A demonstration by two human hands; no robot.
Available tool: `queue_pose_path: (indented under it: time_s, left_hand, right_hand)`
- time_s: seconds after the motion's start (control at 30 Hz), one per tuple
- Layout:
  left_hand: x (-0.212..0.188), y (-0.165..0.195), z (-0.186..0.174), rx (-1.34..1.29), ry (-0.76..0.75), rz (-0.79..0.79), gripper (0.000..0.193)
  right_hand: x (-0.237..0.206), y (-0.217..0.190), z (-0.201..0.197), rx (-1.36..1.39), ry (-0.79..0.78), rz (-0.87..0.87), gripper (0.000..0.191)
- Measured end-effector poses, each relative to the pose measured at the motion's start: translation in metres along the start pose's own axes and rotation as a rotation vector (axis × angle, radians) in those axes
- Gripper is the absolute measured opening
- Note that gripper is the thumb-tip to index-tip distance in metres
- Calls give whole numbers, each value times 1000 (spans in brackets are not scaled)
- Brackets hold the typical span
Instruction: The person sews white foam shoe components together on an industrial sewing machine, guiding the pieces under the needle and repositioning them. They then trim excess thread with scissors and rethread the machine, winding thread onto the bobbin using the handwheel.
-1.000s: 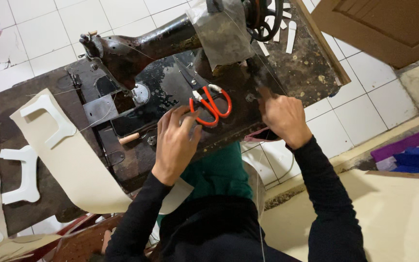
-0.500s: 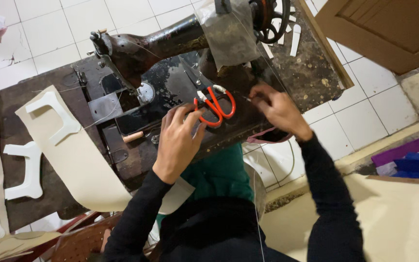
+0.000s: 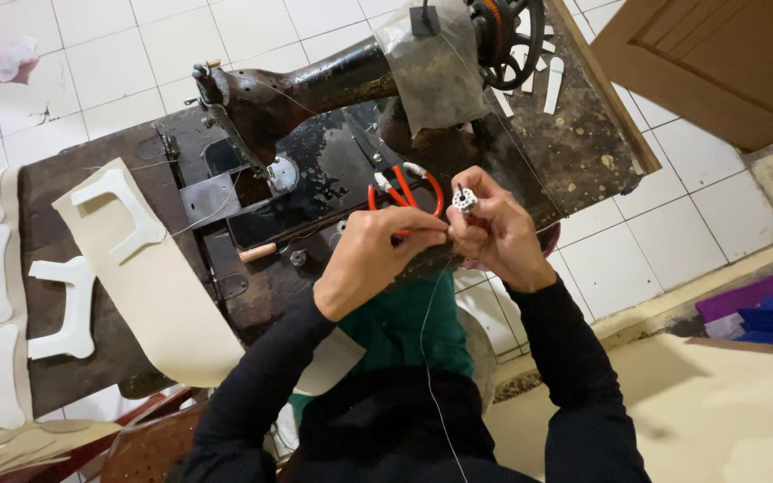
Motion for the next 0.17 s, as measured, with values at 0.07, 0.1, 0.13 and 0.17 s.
queue_pose_path:
  time_s: [0.07, 0.1, 0.13, 0.17]
  left_hand:
    - [3, 2, -6, 90, 48, 135, 15]
    - [3, 3, -10, 133, 72, 200, 13]
    - [3, 4, -15, 227, 46, 245, 15]
    - [3, 4, -22, 321, 15, 293, 17]
  right_hand:
    - [-3, -5, -2, -331, 248, -87, 19]
    - [-6, -7, -2, -495, 375, -127, 20]
    - [-8, -12, 0, -693, 400, -234, 27]
    - [-10, -17, 3, -889, 425, -345, 34]
Point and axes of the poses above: each hand's wrist, its own x-axis towards the middle knuckle, its own z-axis out of the palm, y = z × x, the point moved 3 cm from there along x, towards the middle knuckle, and after that the axes turned 8 degrees about z, right-handed, at the moved point
